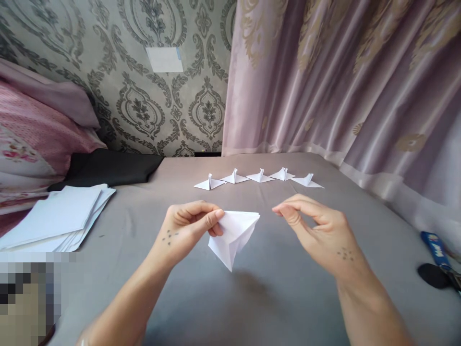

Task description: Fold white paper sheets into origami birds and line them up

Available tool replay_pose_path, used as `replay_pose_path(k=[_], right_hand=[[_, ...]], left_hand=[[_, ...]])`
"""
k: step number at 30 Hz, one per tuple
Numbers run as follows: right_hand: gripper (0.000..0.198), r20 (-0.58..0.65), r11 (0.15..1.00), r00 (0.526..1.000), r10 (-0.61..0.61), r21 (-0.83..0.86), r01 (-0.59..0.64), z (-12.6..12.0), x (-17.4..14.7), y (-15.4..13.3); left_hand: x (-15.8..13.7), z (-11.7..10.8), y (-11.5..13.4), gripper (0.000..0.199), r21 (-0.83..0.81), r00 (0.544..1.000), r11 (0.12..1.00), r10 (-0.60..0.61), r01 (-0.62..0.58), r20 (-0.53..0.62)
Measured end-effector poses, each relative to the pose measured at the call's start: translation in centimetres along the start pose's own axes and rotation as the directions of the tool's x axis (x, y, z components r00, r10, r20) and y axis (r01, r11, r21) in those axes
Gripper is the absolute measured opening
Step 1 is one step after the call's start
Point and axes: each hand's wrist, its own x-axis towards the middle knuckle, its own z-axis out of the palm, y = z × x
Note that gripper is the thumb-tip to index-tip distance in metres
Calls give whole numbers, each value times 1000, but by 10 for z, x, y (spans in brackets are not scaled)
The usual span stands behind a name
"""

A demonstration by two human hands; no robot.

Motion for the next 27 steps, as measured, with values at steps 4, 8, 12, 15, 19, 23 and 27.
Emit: replay_pose_path(k=[4, 8, 12, 15, 19, 23, 27], right_hand=[[36, 88, 978, 988, 123, 161, -136, 15, -12, 7], [28, 156, 959, 981, 115, 240, -151, 27, -14, 5], [17, 2, 978, 995, -95, 185, 93, 31, -12, -1], [31, -45, 903, 901, -431, -28, 430, 40, -17, 10], [35, 221, 828, 828, -515, -120, 547, 57, -30, 46], [33, 483, 901, 806, -343, -74, 428, 64, -42, 78], [28, 370, 992, 925, -86, -56, 115, 63, -44, 86]], left_hand=[[-1, 7, 1, 18, -56, 995, 994, -92, 94, 45], [-2, 17, -6, 19, -101, 990, 988, -108, 117, 95], [0, 17, -18, 26, -211, 994, 972, -97, 106, 55], [8, 11, -29, 34, -294, 990, 950, -129, 108, -55], [22, 2, -54, 32, -306, 942, 943, -214, 129, -260], [28, -4, -83, 23, -189, 893, 947, -310, 259, -327], [28, -6, -100, 17, -134, 881, 937, -348, 322, -319]])
